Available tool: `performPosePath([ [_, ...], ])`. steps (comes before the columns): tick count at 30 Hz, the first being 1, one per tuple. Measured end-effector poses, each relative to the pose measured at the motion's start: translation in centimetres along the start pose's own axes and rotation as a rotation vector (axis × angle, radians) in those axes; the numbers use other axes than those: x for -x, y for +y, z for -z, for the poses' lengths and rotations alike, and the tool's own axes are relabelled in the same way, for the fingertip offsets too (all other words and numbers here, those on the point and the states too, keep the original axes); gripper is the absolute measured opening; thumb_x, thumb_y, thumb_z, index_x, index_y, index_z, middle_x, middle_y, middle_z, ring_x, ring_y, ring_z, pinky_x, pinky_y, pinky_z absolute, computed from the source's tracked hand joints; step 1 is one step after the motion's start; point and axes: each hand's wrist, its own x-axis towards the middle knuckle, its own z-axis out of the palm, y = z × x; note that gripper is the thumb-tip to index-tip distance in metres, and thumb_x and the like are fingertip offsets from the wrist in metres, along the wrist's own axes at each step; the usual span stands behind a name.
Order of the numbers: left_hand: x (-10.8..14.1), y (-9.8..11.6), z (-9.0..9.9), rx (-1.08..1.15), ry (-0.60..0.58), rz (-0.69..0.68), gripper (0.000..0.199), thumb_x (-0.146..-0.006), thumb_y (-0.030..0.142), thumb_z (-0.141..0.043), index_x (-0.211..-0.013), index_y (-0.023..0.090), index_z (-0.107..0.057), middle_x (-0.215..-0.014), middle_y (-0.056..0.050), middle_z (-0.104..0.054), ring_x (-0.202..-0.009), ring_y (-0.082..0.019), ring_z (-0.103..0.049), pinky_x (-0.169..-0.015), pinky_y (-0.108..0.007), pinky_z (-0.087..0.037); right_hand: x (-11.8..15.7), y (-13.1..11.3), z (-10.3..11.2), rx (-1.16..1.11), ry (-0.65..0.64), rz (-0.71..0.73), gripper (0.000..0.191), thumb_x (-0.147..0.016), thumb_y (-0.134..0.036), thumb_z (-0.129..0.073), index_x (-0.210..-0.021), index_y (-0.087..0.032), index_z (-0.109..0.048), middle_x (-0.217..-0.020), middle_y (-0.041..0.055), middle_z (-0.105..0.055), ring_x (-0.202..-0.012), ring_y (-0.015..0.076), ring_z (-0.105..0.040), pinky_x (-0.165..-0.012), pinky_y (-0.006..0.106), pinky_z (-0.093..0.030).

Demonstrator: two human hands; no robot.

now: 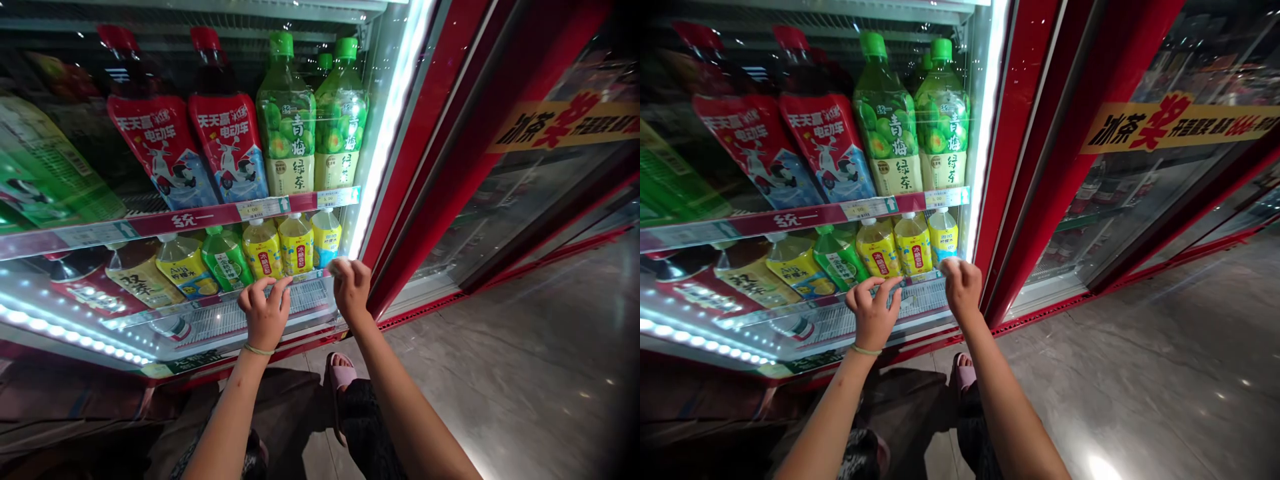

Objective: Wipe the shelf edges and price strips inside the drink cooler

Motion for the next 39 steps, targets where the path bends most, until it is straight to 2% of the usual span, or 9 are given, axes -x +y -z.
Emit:
performPosePath([
  [4, 0.1, 0.0, 0.0, -0.003, -0.013, 0.006, 0.023, -0.092, 0.021, -0.070, -0.112, 0.030, -0.078, -0.111, -0.011, -0.057, -0.108, -0.027, -0.048, -0.102, -0.043, -0.039, 0.1, 0.4, -0.1, 0.030, 0.140, -0.202, 0.046, -0.086, -0.010, -0.050, -0.130, -0.025, -0.053, -0.121, 0.0103, -0.046, -0.108, 0.0216, -0.056, -0.089, 0.040, -0.056],
  [8, 0.1, 0.0, -0.1, 0.008, -0.017, 0.023, 0.023, -0.093, 0.021, -0.069, -0.112, 0.030, -0.078, -0.112, -0.011, -0.057, -0.108, -0.027, -0.048, -0.102, -0.043, -0.039, -0.4, 0.7, 0.1, -0.004, 0.012, -0.033, 0.036, -0.088, -0.014, -0.056, -0.121, -0.028, -0.060, -0.115, 0.0066, -0.050, -0.105, 0.0211, -0.056, -0.091, 0.041, -0.054],
  [13, 0.1, 0.1, 0.0, 0.019, -0.027, 0.024, 0.023, -0.093, 0.021, -0.068, -0.111, 0.030, -0.079, -0.112, -0.012, -0.057, -0.109, -0.028, -0.048, -0.102, -0.045, -0.038, -1.0, 0.2, 0.3, 0.005, 0.154, -0.246, 0.048, -0.085, -0.009, -0.049, -0.130, -0.024, -0.053, -0.121, 0.0106, -0.046, -0.112, 0.0222, -0.055, -0.093, 0.042, -0.054],
  [17, 0.0, 0.1, 0.0, 0.003, -0.001, -0.003, 0.022, -0.092, 0.020, -0.070, -0.110, 0.029, -0.079, -0.111, -0.012, -0.057, -0.109, -0.028, -0.047, -0.101, -0.044, -0.039, -1.4, -0.5, 0.5, -0.048, -0.020, -0.052, 0.040, -0.087, -0.013, -0.055, -0.125, -0.026, -0.059, -0.117, 0.0076, -0.050, -0.108, 0.0215, -0.056, -0.093, 0.041, -0.053],
  [22, 0.0, 0.1, 0.0, 0.013, -0.005, -0.002, 0.022, -0.092, 0.020, -0.070, -0.110, 0.030, -0.079, -0.111, -0.011, -0.057, -0.108, -0.027, -0.047, -0.102, -0.044, -0.038, -1.3, -1.0, 0.3, -0.044, 0.189, -0.324, 0.050, -0.083, -0.006, -0.046, -0.131, -0.023, -0.051, -0.122, 0.0110, -0.047, -0.115, 0.0235, -0.051, -0.099, 0.045, -0.050],
  [26, 0.0, 0.1, -0.1, 0.008, -0.012, 0.009, 0.022, -0.092, 0.021, -0.070, -0.110, 0.030, -0.079, -0.111, -0.011, -0.057, -0.109, -0.028, -0.045, -0.102, -0.044, -0.038, -1.1, -1.4, 0.0, -0.085, 0.005, -0.126, 0.044, -0.085, -0.010, -0.052, -0.125, -0.027, -0.055, -0.118, 0.0083, -0.048, -0.111, 0.0234, -0.053, -0.096, 0.044, -0.052],
  [31, 0.0, 0.0, 0.0, 0.019, -0.028, 0.007, 0.023, -0.092, 0.021, -0.069, -0.110, 0.030, -0.079, -0.111, -0.012, -0.057, -0.109, -0.028, -0.045, -0.103, -0.044, -0.039, -1.8, -1.3, 0.1, -0.069, 0.250, -0.410, 0.049, -0.083, -0.007, -0.044, -0.128, -0.024, -0.051, -0.120, 0.0112, -0.047, -0.116, 0.0252, -0.050, -0.100, 0.047, -0.050],
  [36, -0.1, 0.5, -0.1, 0.017, 0.009, 0.012, 0.021, -0.093, 0.020, -0.069, -0.109, 0.029, -0.079, -0.111, -0.012, -0.058, -0.108, -0.028, -0.048, -0.102, -0.043, -0.040, -1.4, -1.6, 0.0, -0.094, 0.057, -0.202, 0.041, -0.086, -0.011, -0.051, -0.124, -0.026, -0.054, -0.118, 0.0089, -0.048, -0.113, 0.0240, -0.052, -0.097, 0.044, -0.052],
  [39, -0.1, 1.2, -0.3, 0.039, -0.005, 0.019, 0.023, -0.093, 0.018, -0.067, -0.111, 0.028, -0.078, -0.112, -0.011, -0.059, -0.107, -0.027, -0.050, -0.104, -0.043, -0.040, -1.3, -2.1, -0.2, -0.065, 0.195, -0.338, 0.044, -0.085, -0.009, -0.046, -0.126, -0.024, -0.051, -0.118, 0.0102, -0.047, -0.114, 0.0242, -0.052, -0.097, 0.044, -0.051],
])
